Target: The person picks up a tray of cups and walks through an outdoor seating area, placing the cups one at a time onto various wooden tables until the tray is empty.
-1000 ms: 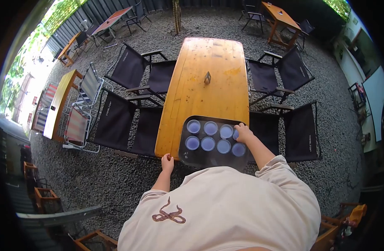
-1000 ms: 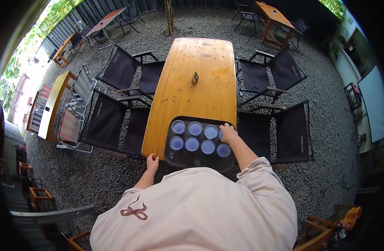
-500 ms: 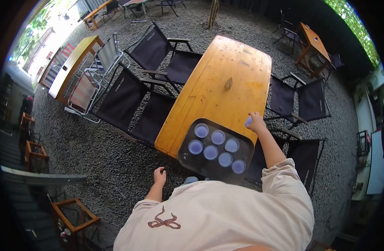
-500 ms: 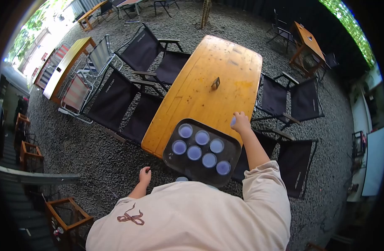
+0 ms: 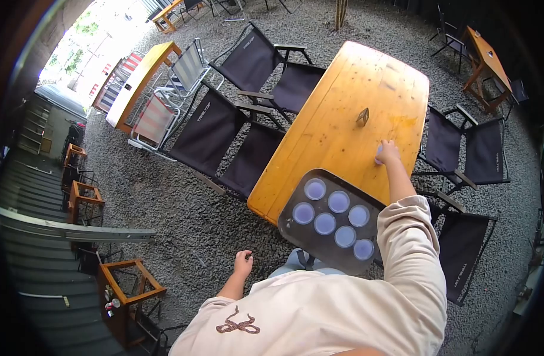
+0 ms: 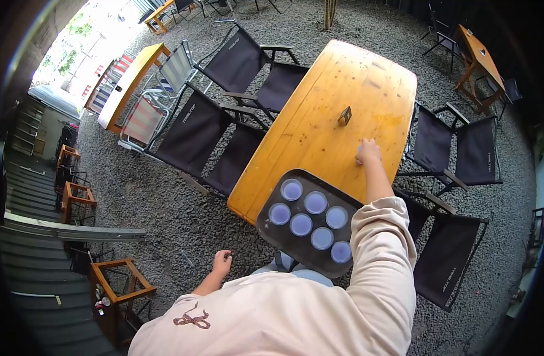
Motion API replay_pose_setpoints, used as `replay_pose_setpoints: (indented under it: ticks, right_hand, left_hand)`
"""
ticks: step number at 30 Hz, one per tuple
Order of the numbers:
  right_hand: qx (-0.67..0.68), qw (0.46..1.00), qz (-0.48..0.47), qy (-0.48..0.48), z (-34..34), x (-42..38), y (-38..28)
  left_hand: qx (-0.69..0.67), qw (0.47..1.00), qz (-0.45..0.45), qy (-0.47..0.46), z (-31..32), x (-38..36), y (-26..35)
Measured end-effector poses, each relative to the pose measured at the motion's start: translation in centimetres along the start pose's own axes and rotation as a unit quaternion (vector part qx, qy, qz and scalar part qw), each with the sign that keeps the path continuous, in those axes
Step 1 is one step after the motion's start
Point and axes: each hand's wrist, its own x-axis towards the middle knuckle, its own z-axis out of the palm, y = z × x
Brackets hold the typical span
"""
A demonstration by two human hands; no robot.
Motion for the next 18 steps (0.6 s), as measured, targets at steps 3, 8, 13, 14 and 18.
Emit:
replay_pose_setpoints:
  ticks: [3,8,13,14,18]
  right_hand:
    - [0.013,0.997,0.018,0.079,0.1,-1.3,0.0]
    - [0.119,0.96,-0.057,0.249,2.2,-6.3,3.2]
    - [0.188,0.932,-0.073,0.3,11.0,-15.3,10.3]
    - [0.212,0.938,-0.039,0.271,11.4,-18.3,10.3]
    - [0.252,0.928,-0.091,0.258,10.9,-27.9,7.8]
  left_hand:
    - [0.02,1.0,0.014,0.006,0.4,0.3,-1.6]
    - [0.018,0.999,0.041,0.015,0.2,2.2,-1.5]
    - [-0.048,0.99,0.125,0.033,1.5,6.8,1.1]
    - [-0.058,0.985,0.156,0.039,1.7,7.9,2.6]
    - [-0.077,0.927,0.343,0.132,1.1,9.1,12.5]
